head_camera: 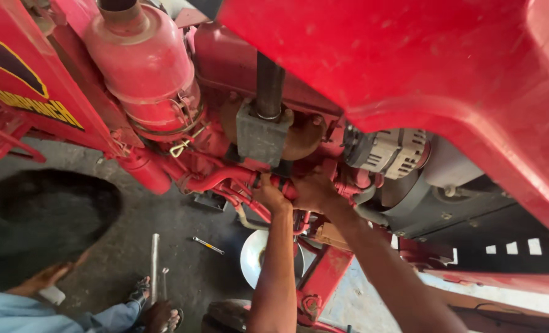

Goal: The person works on the engine of a red tractor, using a wrench to tighten bolts and adjusting components. Another person assists by holding parts and using tools. The task involves coordinated mechanical adjustments under the hood.

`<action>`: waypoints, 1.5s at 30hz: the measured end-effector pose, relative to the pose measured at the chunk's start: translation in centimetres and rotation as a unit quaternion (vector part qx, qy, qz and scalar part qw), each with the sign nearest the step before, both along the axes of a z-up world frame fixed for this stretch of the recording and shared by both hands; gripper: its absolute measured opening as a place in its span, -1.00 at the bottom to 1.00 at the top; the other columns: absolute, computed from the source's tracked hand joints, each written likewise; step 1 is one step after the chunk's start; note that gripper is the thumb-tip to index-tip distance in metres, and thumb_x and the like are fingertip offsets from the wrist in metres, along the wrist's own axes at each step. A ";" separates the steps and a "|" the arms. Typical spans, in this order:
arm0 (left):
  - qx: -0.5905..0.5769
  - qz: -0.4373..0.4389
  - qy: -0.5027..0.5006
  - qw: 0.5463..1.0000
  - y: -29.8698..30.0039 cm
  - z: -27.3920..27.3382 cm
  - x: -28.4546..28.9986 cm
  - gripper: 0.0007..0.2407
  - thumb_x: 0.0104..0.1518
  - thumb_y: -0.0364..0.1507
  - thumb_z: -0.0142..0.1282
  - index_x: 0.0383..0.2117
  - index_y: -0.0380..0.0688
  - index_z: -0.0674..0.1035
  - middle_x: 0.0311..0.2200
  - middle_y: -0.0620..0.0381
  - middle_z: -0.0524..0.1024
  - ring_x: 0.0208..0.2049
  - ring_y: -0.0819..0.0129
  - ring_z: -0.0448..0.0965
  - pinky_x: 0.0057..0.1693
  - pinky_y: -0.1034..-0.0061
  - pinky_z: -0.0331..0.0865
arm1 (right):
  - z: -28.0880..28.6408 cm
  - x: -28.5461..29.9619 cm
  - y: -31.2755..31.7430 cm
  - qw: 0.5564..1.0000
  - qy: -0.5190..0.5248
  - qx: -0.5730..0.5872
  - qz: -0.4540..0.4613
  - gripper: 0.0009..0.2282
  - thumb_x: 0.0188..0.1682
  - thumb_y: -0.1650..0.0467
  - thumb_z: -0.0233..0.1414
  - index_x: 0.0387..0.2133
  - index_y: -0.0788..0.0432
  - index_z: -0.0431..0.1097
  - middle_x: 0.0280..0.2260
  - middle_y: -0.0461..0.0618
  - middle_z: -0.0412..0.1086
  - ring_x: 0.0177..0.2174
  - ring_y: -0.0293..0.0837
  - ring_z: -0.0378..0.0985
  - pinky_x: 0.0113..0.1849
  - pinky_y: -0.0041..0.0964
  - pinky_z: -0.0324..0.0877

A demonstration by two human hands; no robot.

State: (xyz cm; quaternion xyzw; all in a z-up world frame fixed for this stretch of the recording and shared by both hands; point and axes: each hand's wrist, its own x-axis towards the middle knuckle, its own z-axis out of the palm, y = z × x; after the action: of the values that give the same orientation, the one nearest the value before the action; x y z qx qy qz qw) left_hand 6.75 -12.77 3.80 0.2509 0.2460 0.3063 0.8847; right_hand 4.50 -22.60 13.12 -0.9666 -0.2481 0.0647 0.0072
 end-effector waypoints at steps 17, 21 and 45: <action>0.916 -0.115 -0.211 0.321 14.0 6.6 -1.9 -0.49 -0.41 -0.39 0.36 -0.20 -0.30 0.56 -0.32 -0.10 0.63 -0.24 -0.03 0.66 -0.04 0.17 0.51 | -0.8 1.8 4.8 0.978 0.173 0.079 -0.087 -0.27 -0.46 0.06 0.34 0.07 -0.07 0.32 -0.18 0.08 0.55 -0.19 0.12 0.61 -0.17 -0.02 0.48; 0.886 -0.400 -0.099 0.213 12.1 6.7 3.1 -0.61 -0.30 -0.37 0.40 -0.28 -0.22 0.60 -0.32 -0.16 0.63 -0.25 -0.06 0.66 -0.08 0.11 0.51 | -1.3 1.5 4.6 0.973 0.170 0.032 -0.152 -0.49 -0.42 0.11 0.27 -0.15 -0.04 0.51 -0.28 0.07 0.59 -0.23 0.11 0.66 -0.19 -0.01 0.50; 0.914 -0.059 -0.190 0.353 12.7 4.1 -0.8 -0.64 -0.26 -0.38 0.26 -0.29 -0.22 0.50 -0.42 -0.10 0.56 -0.31 -0.06 0.57 -0.06 0.12 0.36 | -4.5 -2.0 6.1 0.936 -0.317 0.128 -0.084 -0.47 -0.39 0.24 0.29 -0.11 0.12 0.37 -0.30 0.20 0.54 -0.23 0.20 0.60 -0.08 0.12 0.30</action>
State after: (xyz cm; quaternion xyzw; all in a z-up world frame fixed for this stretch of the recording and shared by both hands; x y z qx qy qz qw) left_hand 5.99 -0.06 7.93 0.8536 -0.3763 0.3283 0.1481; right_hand 2.51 -16.47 8.58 -0.9452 -0.1619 -0.2776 0.0569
